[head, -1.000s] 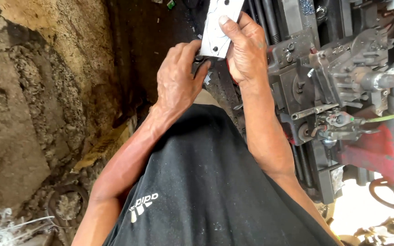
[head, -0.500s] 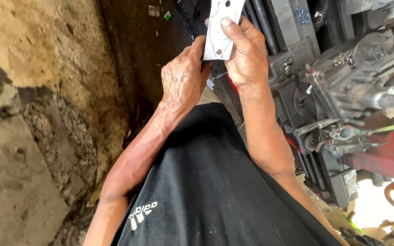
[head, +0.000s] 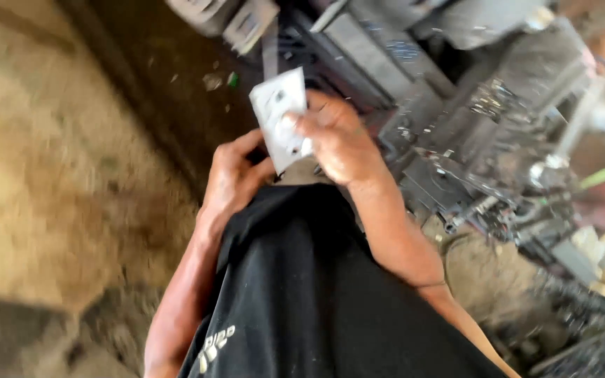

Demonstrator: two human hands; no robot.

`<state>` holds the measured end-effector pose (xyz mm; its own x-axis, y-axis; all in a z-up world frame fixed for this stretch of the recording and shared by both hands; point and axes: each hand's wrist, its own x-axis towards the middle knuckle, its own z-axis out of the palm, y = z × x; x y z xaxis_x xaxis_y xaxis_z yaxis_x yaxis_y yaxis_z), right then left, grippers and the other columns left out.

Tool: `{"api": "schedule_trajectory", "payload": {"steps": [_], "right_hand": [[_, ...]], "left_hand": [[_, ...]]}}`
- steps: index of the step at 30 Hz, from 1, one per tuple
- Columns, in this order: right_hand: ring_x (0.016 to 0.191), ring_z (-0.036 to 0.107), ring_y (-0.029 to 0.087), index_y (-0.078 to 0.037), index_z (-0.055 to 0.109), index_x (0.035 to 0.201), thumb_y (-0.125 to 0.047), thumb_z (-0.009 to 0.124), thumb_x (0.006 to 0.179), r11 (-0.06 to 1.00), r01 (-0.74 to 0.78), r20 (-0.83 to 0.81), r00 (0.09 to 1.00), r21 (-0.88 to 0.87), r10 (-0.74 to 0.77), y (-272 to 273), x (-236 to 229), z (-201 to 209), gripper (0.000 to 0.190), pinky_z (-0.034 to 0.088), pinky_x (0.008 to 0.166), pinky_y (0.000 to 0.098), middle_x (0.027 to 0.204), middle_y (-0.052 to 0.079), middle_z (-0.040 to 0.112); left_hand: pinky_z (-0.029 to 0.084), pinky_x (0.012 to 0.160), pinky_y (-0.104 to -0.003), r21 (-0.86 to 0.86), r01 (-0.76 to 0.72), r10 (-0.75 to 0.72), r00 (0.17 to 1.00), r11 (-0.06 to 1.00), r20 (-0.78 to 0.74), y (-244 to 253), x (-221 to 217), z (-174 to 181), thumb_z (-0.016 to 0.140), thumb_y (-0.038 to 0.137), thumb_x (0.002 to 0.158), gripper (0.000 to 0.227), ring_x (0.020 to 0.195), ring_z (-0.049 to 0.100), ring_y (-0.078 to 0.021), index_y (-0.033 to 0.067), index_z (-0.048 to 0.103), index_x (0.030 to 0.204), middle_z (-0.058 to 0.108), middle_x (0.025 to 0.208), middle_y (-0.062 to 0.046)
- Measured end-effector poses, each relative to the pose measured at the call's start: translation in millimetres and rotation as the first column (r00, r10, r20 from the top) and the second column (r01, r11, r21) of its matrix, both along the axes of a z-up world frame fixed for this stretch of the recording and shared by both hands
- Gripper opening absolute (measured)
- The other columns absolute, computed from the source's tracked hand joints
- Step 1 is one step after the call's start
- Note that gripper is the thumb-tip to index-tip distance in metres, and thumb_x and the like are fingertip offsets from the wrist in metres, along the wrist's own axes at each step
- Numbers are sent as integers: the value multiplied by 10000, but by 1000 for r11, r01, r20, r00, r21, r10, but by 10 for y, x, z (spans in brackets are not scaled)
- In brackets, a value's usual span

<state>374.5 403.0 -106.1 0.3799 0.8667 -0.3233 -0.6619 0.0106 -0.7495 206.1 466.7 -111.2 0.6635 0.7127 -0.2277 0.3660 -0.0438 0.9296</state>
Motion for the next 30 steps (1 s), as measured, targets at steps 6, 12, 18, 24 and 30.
{"api": "schedule_trajectory", "payload": {"steps": [6,12,18,24,30], "right_hand": [[787,729,107,-19,728,1023,-48,779,888,938,346,191,922,-10,-338,-407,315,206,147,626,724,279,849,43,719],[759,575,98,-56,682,1020,-194,744,936,690,722,284,675,-60,-681,-1085,337,234,173,414,671,260,839,-25,610],[933,737,280,-68,651,1150,-75,764,892,264,964,100,263,-3,-960,-1542,34,132,281,581,646,367,1034,101,748],[969,725,288,-158,519,1461,76,707,811,-74,984,189,-42,-165,-981,-1638,-455,380,716,628,658,351,1135,111,697],[1066,760,378,-114,660,1093,-130,846,854,52,996,179,37,78,-983,-1870,-659,677,304,688,779,416,1165,160,749]], "left_hand": [[614,879,-423,-413,224,-185,974,883,132,199,86,109,853,180,854,185,945,712,-182,62,730,927,787,1000,-110],[593,828,-394,-630,537,-200,826,561,526,373,122,-427,897,171,773,400,789,752,-267,35,689,1088,702,738,-33],[573,733,-342,-651,652,-423,754,389,502,284,520,-173,921,89,698,365,715,777,-263,-14,693,963,796,761,-218],[486,787,-237,-161,781,-782,619,603,75,-224,814,392,850,423,783,287,872,580,-22,193,760,930,692,860,103],[654,963,-373,-463,770,-393,628,438,672,-963,1066,571,886,149,885,471,1055,772,-207,54,669,1293,788,1055,-74]]}}
